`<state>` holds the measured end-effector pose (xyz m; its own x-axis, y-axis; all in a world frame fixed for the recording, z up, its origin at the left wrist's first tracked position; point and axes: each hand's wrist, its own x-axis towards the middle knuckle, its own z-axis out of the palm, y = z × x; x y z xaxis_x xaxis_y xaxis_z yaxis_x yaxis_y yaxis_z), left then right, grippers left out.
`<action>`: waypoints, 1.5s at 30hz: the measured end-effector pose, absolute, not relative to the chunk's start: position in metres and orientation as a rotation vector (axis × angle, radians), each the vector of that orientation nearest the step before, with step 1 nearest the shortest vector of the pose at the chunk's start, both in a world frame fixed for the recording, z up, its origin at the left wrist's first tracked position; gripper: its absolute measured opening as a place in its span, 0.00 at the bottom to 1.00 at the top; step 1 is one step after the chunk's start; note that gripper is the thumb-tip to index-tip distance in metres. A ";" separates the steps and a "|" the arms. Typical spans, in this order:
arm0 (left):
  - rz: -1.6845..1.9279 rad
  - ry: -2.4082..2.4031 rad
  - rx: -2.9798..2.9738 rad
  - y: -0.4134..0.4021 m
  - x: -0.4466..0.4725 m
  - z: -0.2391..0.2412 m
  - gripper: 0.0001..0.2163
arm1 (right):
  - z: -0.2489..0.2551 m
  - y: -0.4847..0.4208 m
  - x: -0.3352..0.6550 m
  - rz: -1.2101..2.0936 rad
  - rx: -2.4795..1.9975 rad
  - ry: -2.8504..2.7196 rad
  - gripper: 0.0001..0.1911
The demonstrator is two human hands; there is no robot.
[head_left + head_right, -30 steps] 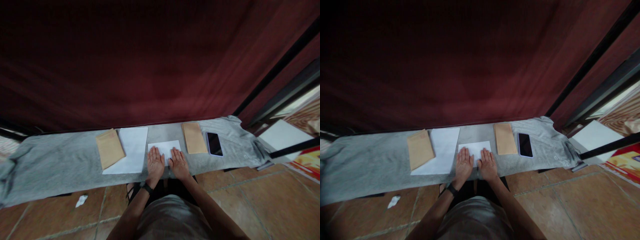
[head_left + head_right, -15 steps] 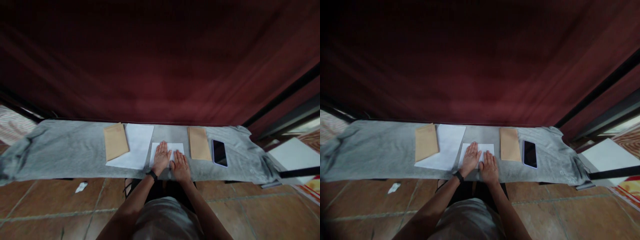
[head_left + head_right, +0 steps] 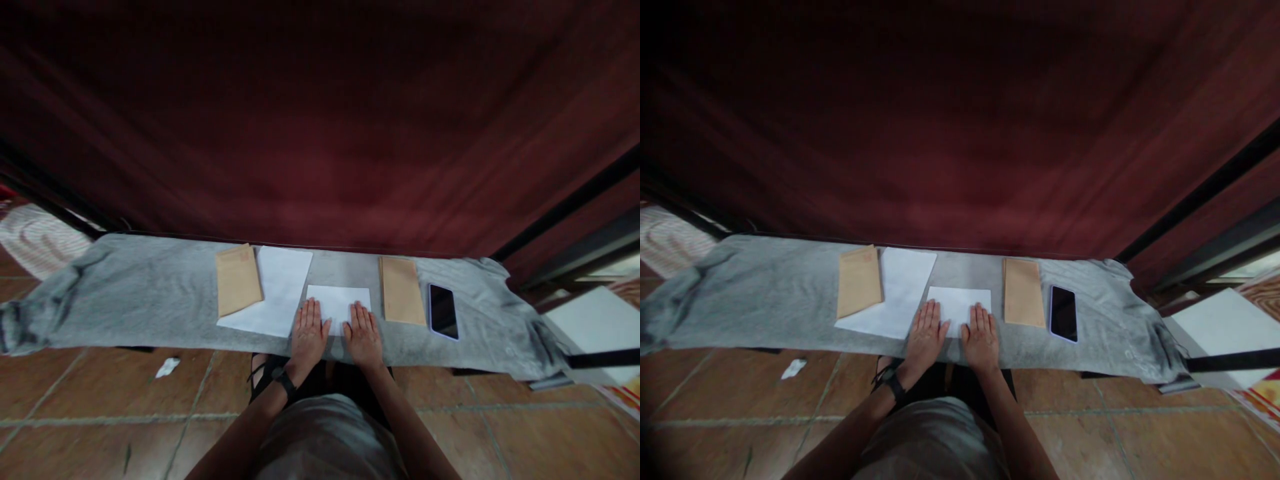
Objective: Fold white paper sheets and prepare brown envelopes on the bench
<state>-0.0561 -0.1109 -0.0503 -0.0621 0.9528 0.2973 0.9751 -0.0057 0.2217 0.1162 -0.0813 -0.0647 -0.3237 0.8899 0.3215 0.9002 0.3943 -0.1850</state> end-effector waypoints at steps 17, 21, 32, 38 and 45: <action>-0.100 -1.901 -2.459 -0.120 -0.070 -0.050 0.28 | -0.033 -0.010 0.115 0.168 -1.613 -2.366 0.24; -0.116 -1.907 -2.469 -0.124 -0.070 -0.034 0.25 | -0.022 0.013 0.109 0.244 -1.617 -2.400 0.23; -0.457 -1.883 -2.466 -0.121 -0.099 0.024 0.15 | 0.001 0.021 0.140 0.784 -1.432 -2.302 0.13; -1.498 -2.317 -2.121 -0.108 -0.104 0.044 0.11 | 0.048 0.016 0.188 1.473 -1.071 -1.597 0.36; -2.853 -2.570 -1.302 -0.111 -0.050 0.019 0.13 | 0.011 -0.033 0.156 1.657 -1.215 -1.320 0.31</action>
